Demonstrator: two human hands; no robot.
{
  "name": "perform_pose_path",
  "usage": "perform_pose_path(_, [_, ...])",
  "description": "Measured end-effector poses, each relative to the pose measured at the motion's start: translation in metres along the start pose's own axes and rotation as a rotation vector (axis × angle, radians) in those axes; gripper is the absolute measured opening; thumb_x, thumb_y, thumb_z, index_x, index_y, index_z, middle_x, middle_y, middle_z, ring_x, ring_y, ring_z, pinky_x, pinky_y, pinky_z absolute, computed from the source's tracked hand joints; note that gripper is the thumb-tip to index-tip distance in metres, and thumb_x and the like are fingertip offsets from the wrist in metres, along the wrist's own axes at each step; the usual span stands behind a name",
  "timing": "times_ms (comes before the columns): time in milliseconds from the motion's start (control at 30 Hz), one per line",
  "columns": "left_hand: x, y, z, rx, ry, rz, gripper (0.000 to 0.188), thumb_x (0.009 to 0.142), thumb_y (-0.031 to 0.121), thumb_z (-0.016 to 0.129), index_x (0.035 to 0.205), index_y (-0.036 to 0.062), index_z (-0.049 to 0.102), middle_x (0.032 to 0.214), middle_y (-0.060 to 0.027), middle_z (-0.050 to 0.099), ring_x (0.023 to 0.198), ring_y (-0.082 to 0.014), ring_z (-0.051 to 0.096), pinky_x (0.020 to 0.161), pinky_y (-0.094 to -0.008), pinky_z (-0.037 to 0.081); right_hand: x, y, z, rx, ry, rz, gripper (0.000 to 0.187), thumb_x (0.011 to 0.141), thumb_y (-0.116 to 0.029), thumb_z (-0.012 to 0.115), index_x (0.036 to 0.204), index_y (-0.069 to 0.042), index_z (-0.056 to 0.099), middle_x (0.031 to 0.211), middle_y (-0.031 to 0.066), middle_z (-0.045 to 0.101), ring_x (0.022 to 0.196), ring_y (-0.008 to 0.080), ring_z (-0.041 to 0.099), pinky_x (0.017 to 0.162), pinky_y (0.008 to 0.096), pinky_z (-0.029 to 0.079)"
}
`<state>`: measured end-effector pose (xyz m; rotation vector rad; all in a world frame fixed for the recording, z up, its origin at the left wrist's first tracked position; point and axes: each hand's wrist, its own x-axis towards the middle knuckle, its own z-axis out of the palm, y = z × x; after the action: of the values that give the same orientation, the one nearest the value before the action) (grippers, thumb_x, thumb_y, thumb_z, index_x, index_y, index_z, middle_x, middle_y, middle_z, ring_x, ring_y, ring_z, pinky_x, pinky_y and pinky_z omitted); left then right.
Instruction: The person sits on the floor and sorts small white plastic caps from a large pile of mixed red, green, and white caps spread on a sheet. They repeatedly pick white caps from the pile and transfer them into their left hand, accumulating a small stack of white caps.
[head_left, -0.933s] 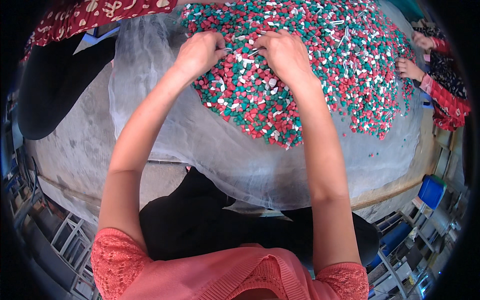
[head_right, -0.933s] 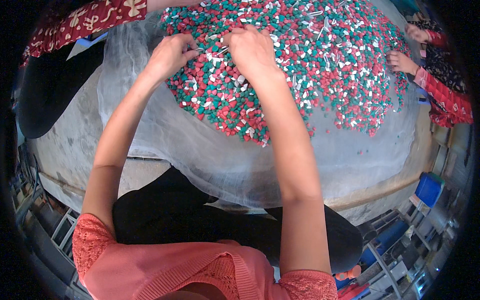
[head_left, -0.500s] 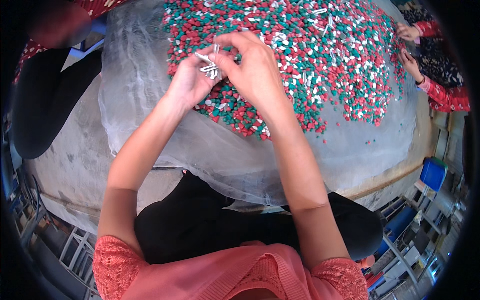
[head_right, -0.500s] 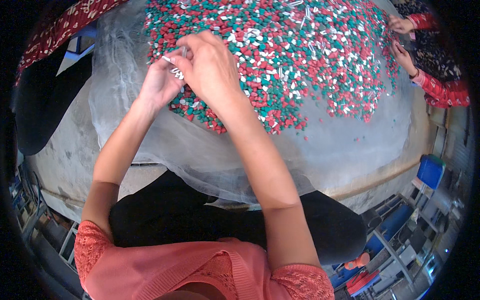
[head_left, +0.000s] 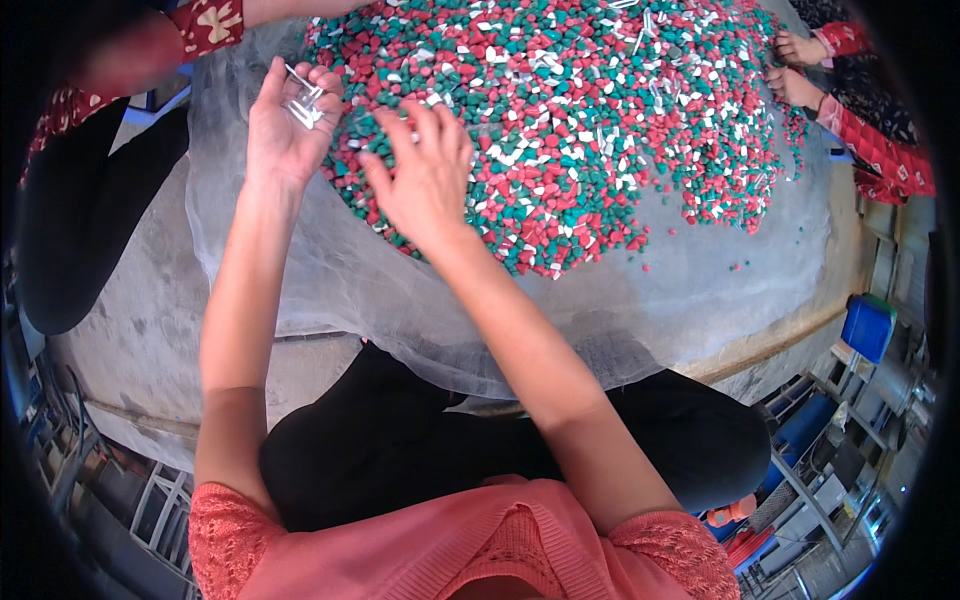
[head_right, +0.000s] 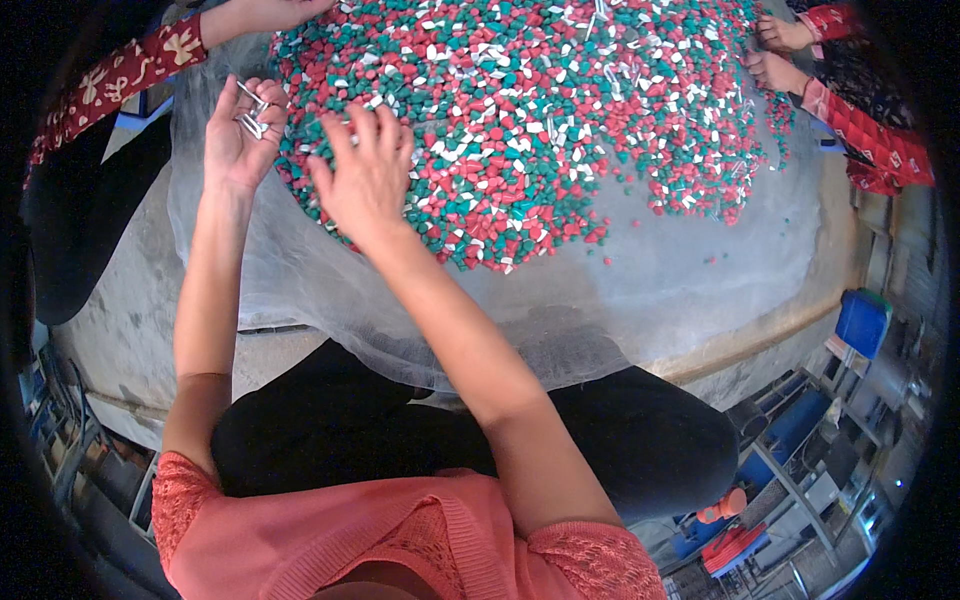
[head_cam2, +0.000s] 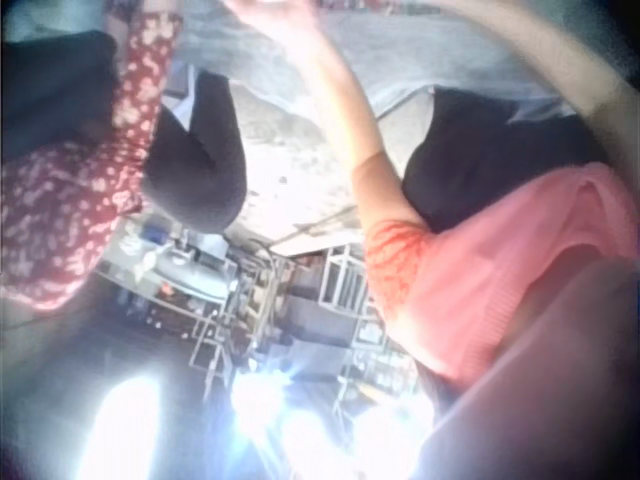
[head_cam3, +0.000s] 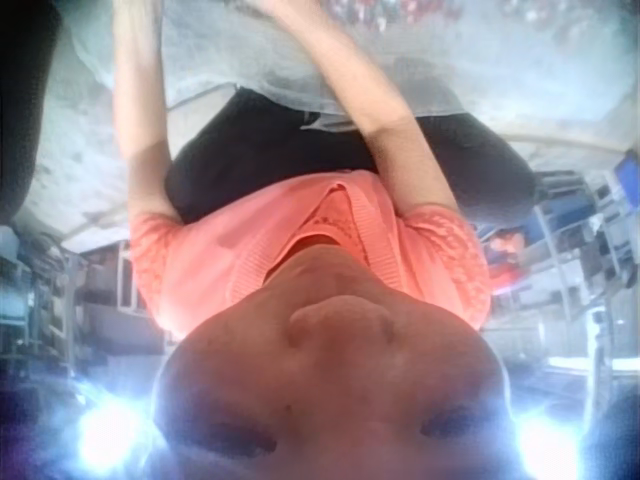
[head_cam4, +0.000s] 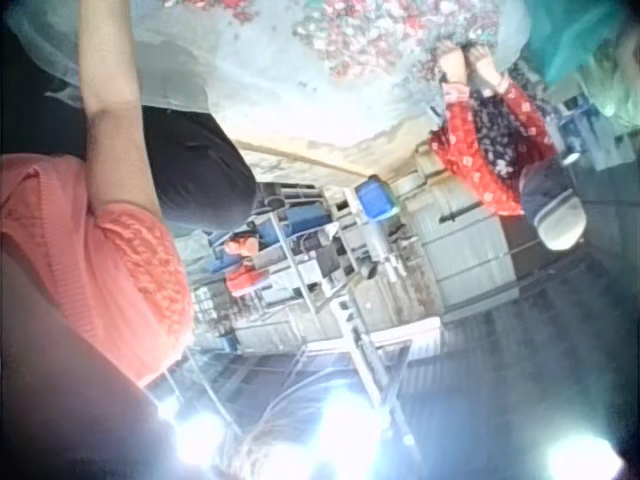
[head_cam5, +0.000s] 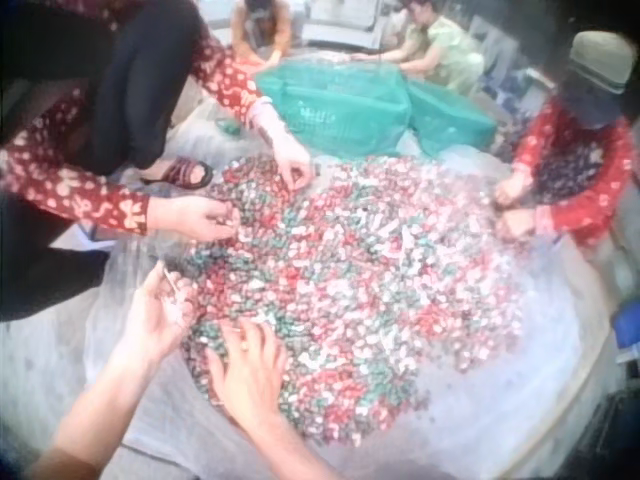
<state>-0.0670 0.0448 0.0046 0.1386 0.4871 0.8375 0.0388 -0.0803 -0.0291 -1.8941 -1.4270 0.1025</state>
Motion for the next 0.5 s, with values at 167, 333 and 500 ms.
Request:
perform_pose_path(167, [-0.002,0.009,-0.017,-0.003,0.024,-0.038,0.029,0.092,0.029,0.045,0.083,0.0017,0.045,0.072,-0.0045,0.041,0.069,-0.0146,0.043,0.047,-0.0219,0.034,-0.018,-0.028,-0.017,0.091,-0.155,-0.085,0.036,0.073,-0.027,0.065,0.104,-0.013,0.058,0.119,0.0111,0.045,0.114,0.0301,0.040,0.092,0.0517,0.030])
perform_pose_path(333, [-0.009,0.020,-0.015,0.024,0.081,-0.047,0.021,0.094,0.021,0.044,0.091,0.0004,0.047,0.069,-0.0012,0.039,0.058,-0.0092,0.039,0.041,-0.0186,0.031,0.011,0.040,-0.080,0.233,0.086,0.266,0.022,0.073,-0.013,0.064,0.094,-0.006,0.061,0.099,0.0115,0.056,0.093,0.0278,0.052,0.080,0.0373,0.042])
perform_pose_path(500, [-0.009,0.016,-0.004,0.120,0.069,-0.074,0.036,0.093,0.013,0.043,0.124,-0.0024,0.035,0.069,-0.0007,0.038,0.056,-0.0078,0.037,0.040,-0.0186,0.031,0.007,0.142,-0.106,-0.396,0.143,0.499,0.031,0.079,-0.031,0.059,0.097,-0.005,0.060,0.097,0.0141,0.057,0.093,0.0304,0.051,0.082,0.0415,0.040])
